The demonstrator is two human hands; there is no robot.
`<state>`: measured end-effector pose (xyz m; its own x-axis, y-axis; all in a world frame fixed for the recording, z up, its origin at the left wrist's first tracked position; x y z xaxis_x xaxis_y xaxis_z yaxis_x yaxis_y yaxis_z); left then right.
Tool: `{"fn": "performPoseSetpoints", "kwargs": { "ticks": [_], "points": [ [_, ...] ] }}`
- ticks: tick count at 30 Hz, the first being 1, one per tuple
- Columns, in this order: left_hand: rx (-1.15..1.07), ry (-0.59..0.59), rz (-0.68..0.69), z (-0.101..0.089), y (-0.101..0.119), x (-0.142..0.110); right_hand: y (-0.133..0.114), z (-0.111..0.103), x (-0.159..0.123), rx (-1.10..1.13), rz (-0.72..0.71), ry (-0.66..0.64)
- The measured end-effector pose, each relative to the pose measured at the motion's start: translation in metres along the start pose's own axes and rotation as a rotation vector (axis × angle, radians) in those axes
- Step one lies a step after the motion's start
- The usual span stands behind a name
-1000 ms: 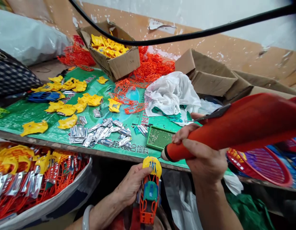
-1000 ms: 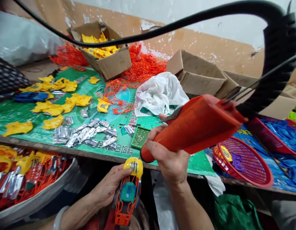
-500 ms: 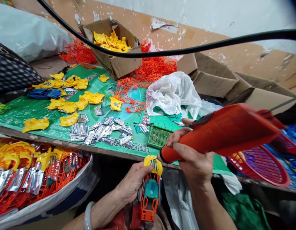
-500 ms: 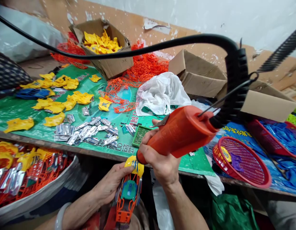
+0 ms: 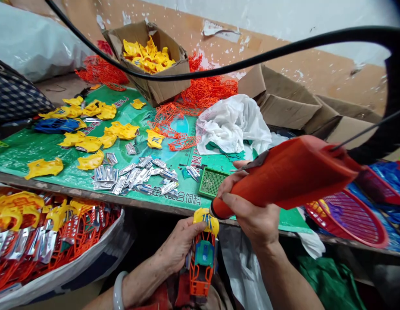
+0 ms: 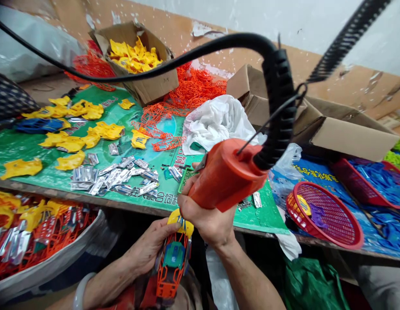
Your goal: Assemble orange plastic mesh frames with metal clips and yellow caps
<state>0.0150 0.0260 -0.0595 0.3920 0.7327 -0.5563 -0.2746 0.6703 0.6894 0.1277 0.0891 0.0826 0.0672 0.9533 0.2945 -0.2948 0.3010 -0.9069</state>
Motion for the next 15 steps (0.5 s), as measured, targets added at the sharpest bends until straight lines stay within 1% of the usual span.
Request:
{"fn": "performPoseSetpoints", "kwargs": {
  "ticks": [6,9,12,14,15],
  "points": [
    [-0.009,-0.042,0.026,0.002,0.001,0.001,-0.002,0.013,0.003,-0.085,0.056,-0.016],
    [0.019,-0.045,0.034,0.002,0.003,0.0,-0.003,0.015,0.004,-0.082,0.037,0.01],
    [0.041,-0.038,0.043,0.001,0.005,-0.001,-0.004,0.012,0.003,-0.08,0.028,0.013],
    [0.056,-0.023,0.044,0.0,0.004,0.0,-0.008,0.006,0.004,-0.038,0.007,0.024],
    [0.065,-0.017,0.037,-0.001,0.004,0.0,-0.011,0.0,0.006,-0.016,-0.02,0.05]
  ]
}}
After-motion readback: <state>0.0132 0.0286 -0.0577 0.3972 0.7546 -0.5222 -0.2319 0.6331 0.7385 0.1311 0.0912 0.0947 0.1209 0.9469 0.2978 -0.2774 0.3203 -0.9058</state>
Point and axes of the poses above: each hand's wrist, its own x-axis towards the middle knuckle, its own z-axis out of the palm, y = z × x, the point moved 6 cm from there along x, towards the middle knuckle, and after that the axes turned 13 degrees about x, right-handed, at the moved point
